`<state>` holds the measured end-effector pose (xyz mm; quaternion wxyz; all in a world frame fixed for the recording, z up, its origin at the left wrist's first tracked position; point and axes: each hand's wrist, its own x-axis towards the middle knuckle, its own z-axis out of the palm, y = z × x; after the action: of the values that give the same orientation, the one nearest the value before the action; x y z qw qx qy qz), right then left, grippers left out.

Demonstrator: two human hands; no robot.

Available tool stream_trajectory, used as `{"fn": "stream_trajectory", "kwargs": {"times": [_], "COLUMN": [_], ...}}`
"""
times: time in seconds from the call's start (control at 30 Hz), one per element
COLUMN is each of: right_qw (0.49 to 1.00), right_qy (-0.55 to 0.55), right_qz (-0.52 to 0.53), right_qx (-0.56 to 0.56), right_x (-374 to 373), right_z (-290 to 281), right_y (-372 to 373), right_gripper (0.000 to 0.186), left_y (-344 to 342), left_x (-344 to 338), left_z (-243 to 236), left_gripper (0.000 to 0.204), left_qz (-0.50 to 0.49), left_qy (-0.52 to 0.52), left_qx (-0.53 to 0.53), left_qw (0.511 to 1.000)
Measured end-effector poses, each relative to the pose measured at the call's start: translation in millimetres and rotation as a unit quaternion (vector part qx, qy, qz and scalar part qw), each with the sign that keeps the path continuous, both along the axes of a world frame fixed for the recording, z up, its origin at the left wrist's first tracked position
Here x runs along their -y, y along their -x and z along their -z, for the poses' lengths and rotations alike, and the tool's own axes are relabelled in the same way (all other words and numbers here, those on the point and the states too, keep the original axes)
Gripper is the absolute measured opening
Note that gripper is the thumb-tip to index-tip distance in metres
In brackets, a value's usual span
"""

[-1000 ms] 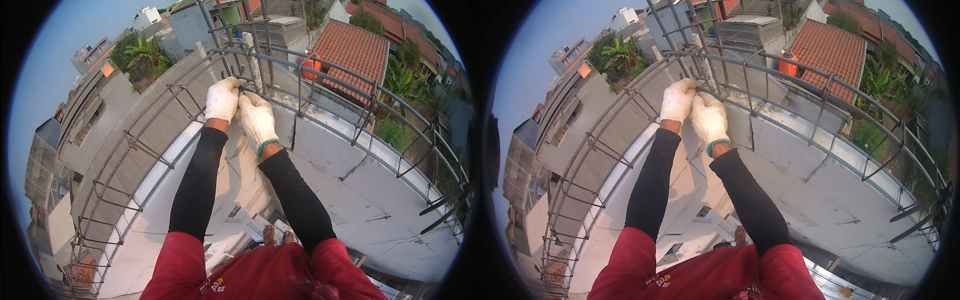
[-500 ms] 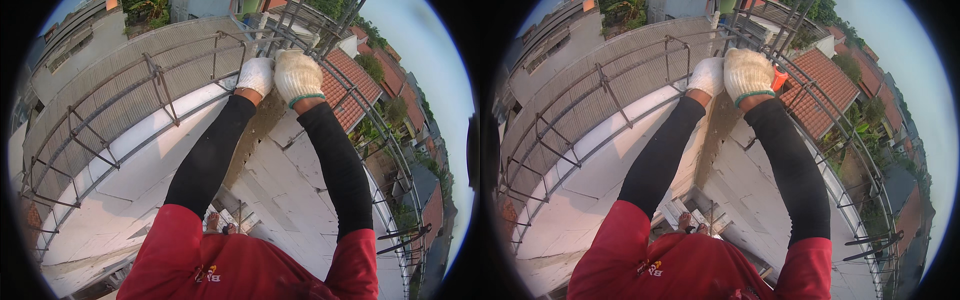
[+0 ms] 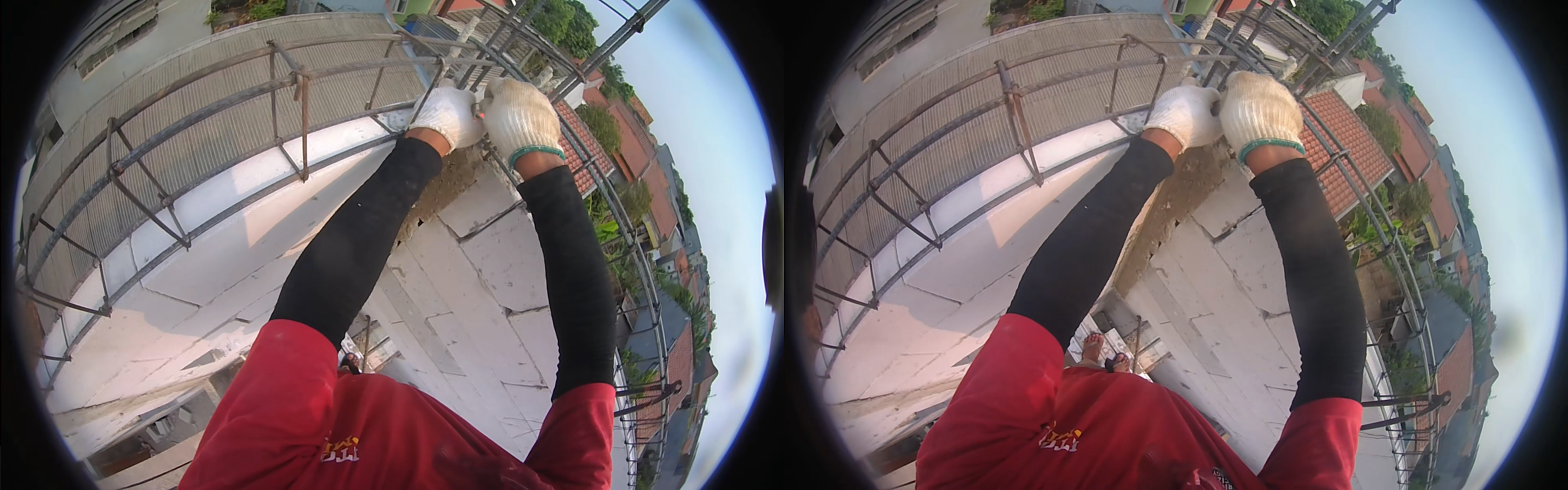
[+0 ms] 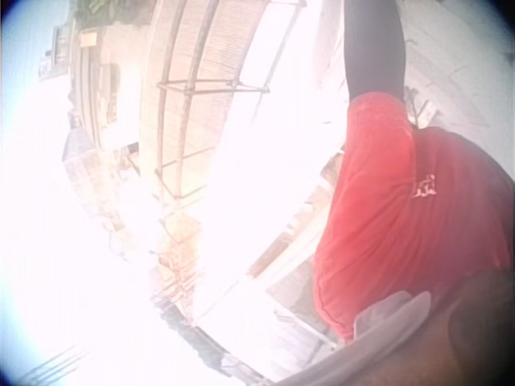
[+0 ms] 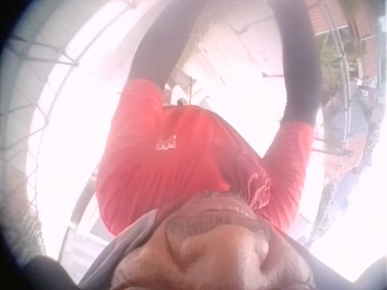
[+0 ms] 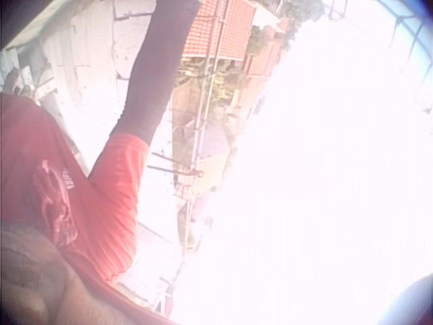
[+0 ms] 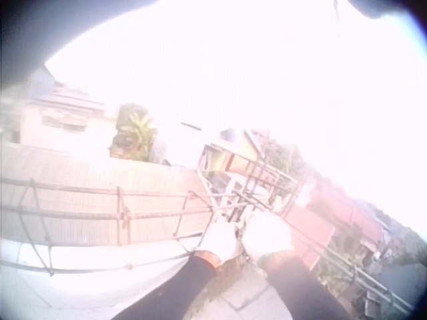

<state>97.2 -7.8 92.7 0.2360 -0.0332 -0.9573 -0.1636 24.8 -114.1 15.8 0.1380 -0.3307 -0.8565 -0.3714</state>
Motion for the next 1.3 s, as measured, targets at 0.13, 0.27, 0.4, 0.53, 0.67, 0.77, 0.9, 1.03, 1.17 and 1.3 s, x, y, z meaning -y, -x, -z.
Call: {"fn": "stream_trajectory", "kwargs": {"times": [0.13, 0.27, 0.4, 0.53, 0.67, 0.77, 0.9, 1.03, 1.17, 1.3], "right_qw": [1.000, 1.000, 1.000, 0.998, 0.994, 0.984, 0.993, 0.986, 0.946, 0.913], "right_qy": [-0.008, -0.004, -0.007, -0.007, 0.000, -0.031, 0.012, 0.111, 0.303, 0.393], "right_qz": [0.016, 0.018, 0.015, -0.009, -0.038, -0.095, -0.058, -0.100, -0.111, -0.050], "right_qx": [0.000, -0.005, -0.006, -0.054, -0.098, -0.144, -0.104, -0.067, -0.039, -0.098], "right_x": [-7.1, 1.1, 2.6, 2.2, -9.8, -16.4, -0.9, 6.1, -1.5, 16.5], "right_z": [7.1, 3.4, 6.7, 17.5, 34.7, 49.9, 49.7, 37.1, 34.8, 23.2], "right_y": [5.3, 1.1, -3.0, -5.4, -7.3, -6.5, -21.9, -44.3, -78.6, -147.1], "right_gripper": [0.023, 0.023, 0.021, 0.019, 0.020, 0.021, 0.015, 0.021, 0.027, 0.044], "left_y": [-2.3, 4.3, -1.6, 3.4, -8.2, 6.6, 14.9, 22.5, 10.0, 22.8], "left_x": [-4.6, -12.3, -12.8, -10.7, -12.1, -9.9, -6.5, -3.5, -0.2, -3.3], "left_z": [0.6, 13.2, 16.7, 23.8, 25.2, 27.6, 17.5, 7.4, -1.6, 25.6], "left_gripper": [0.035, 0.031, 0.026, 0.016, 0.018, 0.018, 0.022, 0.017, 0.018, 0.022], "left_qz": [-0.017, -0.050, -0.047, -0.044, -0.051, -0.029, 0.000, -0.002, 0.021, 0.008], "left_qy": [-0.005, -0.031, -0.063, -0.085, -0.058, -0.028, 0.007, 0.067, 0.063, -0.004], "left_qx": [0.005, -0.035, -0.062, -0.117, -0.118, -0.157, -0.176, -0.194, -0.183, -0.189], "left_qw": [1.000, 0.998, 0.995, 0.989, 0.990, 0.987, 0.984, 0.979, 0.981, 0.982]}}
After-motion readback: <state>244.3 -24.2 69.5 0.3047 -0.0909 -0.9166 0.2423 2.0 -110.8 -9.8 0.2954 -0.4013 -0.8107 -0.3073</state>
